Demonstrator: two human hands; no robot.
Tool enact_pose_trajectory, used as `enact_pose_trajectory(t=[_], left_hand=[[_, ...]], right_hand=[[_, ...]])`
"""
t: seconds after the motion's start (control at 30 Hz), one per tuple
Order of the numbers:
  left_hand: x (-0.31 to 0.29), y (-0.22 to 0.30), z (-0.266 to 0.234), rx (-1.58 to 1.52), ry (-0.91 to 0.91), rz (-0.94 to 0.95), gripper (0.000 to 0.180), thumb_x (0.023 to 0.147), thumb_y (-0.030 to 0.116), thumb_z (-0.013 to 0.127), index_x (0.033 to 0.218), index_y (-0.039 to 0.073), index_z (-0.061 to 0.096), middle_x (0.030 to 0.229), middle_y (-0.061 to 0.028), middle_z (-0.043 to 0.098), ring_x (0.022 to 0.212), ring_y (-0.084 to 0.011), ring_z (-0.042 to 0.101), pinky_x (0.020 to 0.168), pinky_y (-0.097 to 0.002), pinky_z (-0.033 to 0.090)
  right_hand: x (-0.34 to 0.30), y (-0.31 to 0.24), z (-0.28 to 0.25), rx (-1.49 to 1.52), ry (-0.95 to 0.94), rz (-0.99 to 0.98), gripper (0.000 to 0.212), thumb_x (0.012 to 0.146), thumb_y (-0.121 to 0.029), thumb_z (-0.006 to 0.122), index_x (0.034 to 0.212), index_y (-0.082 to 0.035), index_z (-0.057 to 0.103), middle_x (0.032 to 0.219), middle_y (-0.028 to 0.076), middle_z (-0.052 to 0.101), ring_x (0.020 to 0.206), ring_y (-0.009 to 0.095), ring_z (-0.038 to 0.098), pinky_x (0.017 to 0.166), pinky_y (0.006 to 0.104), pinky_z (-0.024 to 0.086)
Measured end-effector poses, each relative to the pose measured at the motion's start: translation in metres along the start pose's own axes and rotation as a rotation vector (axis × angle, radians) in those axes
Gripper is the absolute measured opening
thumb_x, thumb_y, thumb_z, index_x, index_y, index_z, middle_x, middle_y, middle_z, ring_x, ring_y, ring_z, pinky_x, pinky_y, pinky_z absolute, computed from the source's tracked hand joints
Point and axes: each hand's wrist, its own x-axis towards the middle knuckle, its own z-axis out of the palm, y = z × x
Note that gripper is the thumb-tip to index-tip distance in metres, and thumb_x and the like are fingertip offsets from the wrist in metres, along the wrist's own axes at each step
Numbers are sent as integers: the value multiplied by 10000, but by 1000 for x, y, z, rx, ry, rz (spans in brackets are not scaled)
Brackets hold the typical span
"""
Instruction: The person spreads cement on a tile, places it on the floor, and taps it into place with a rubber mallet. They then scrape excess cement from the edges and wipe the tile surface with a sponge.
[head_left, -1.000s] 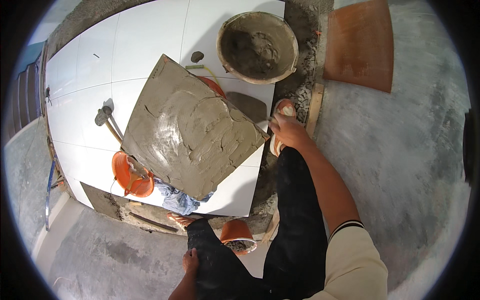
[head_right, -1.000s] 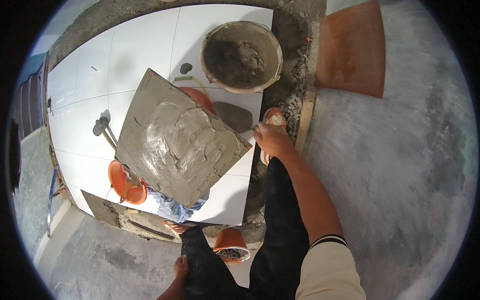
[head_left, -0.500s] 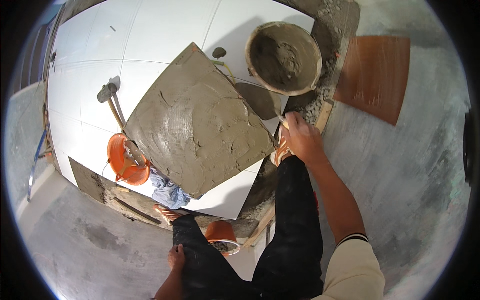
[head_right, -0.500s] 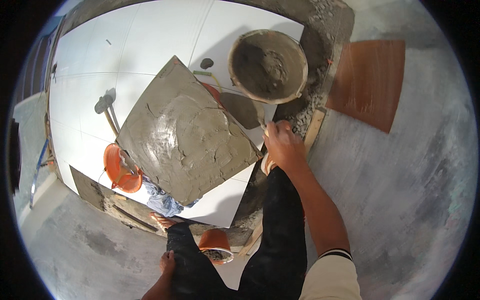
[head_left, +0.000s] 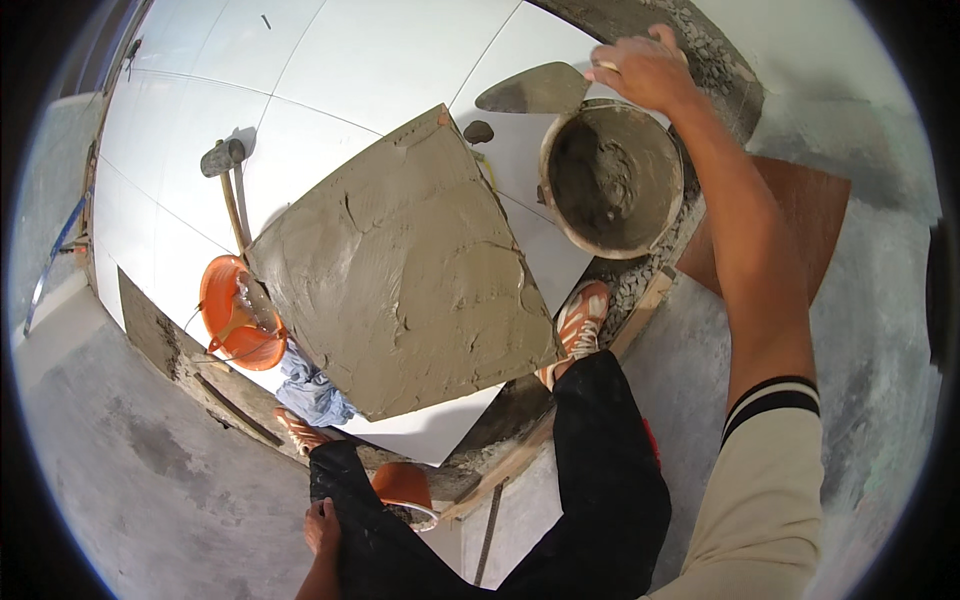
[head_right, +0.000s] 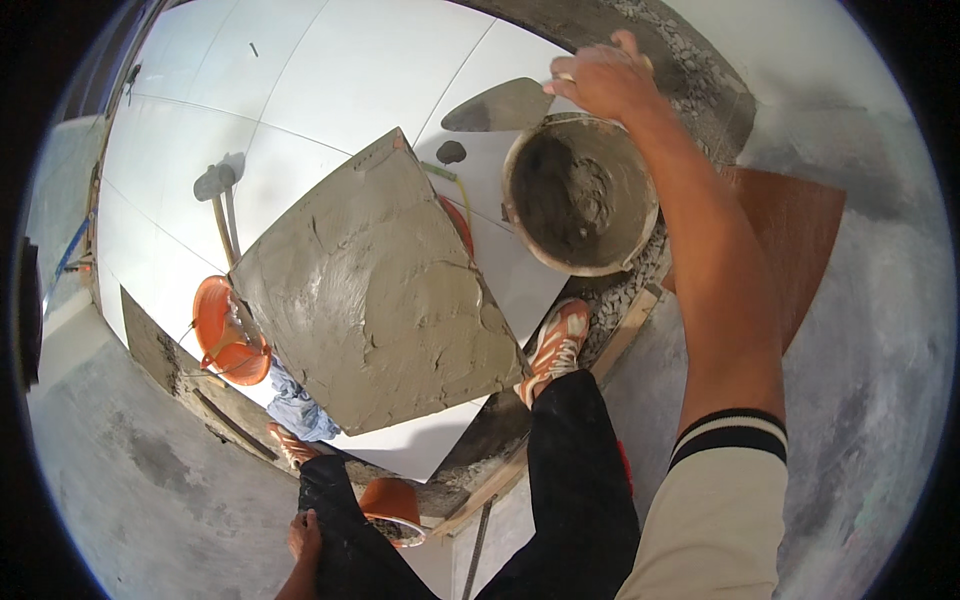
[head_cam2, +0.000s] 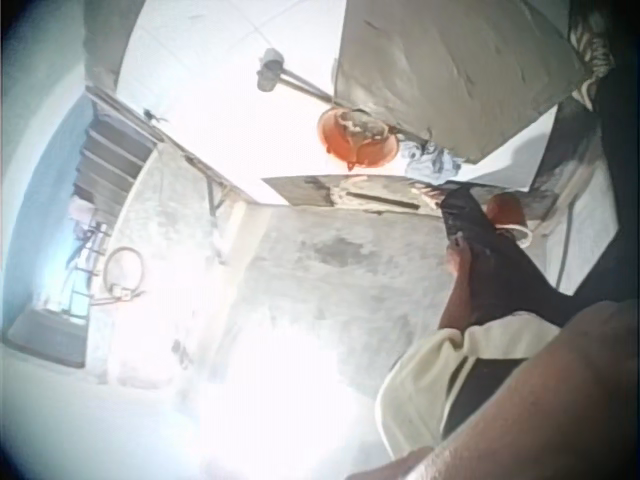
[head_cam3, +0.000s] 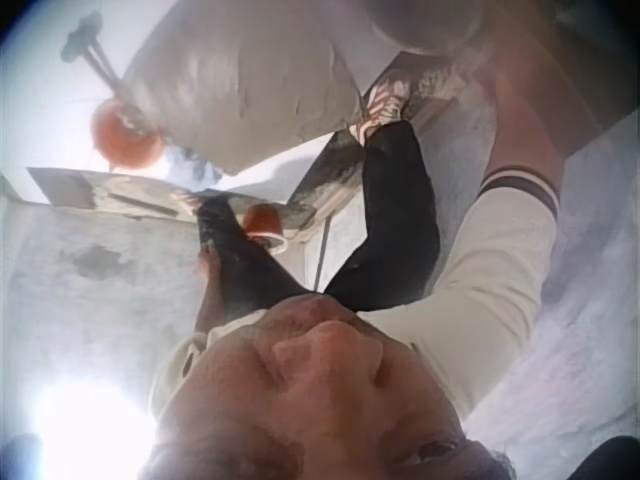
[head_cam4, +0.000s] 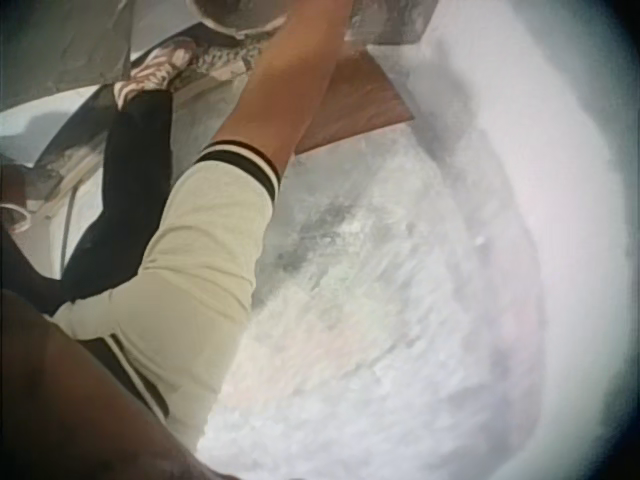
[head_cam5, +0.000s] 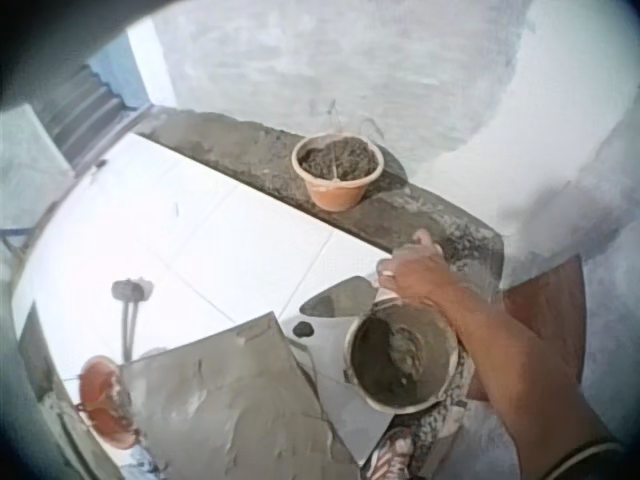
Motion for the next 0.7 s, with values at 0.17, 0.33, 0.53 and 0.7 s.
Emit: enact_pose_trajectory(t=[0.17,0.33,0.53,0.7], left_hand=[[-10,38,11,3,26,-41,438,1045,468,610,1203,93,773,1199,-194,730,1147,-403,682,995,-513,519],[-23,58,26,6,57,-52,445,1047,481,593,1182,102,782,1214,-180,722,1172,-399,660,1034,-507,499],[-24,68,27,21,1,-93,449,1049,487,588,1185,106,781,1279,-180,694,1210,-402,636,1052,-519,485],[-23,65,32,25,15,-86,442,1051,481,589,1184,107,782,1278,-181,694,1203,-410,637,1049,-524,488]], right_hand=[[73,11,9,-12,-221,-106,257,965,-443,734,1136,-266,809,1127,68,789,1225,264,680,1270,550,200],[89,0,31,18,-559,-184,289,927,-433,786,1122,-223,826,1217,60,780,1254,311,631,1244,557,238],[73,-17,49,147,-582,-26,402,906,-452,813,1237,-224,813,1277,86,769,1286,393,517,1192,529,323],[70,-13,76,158,-512,-59,360,946,-470,762,1228,-251,810,1260,96,770,1261,369,584,1148,519,328]])
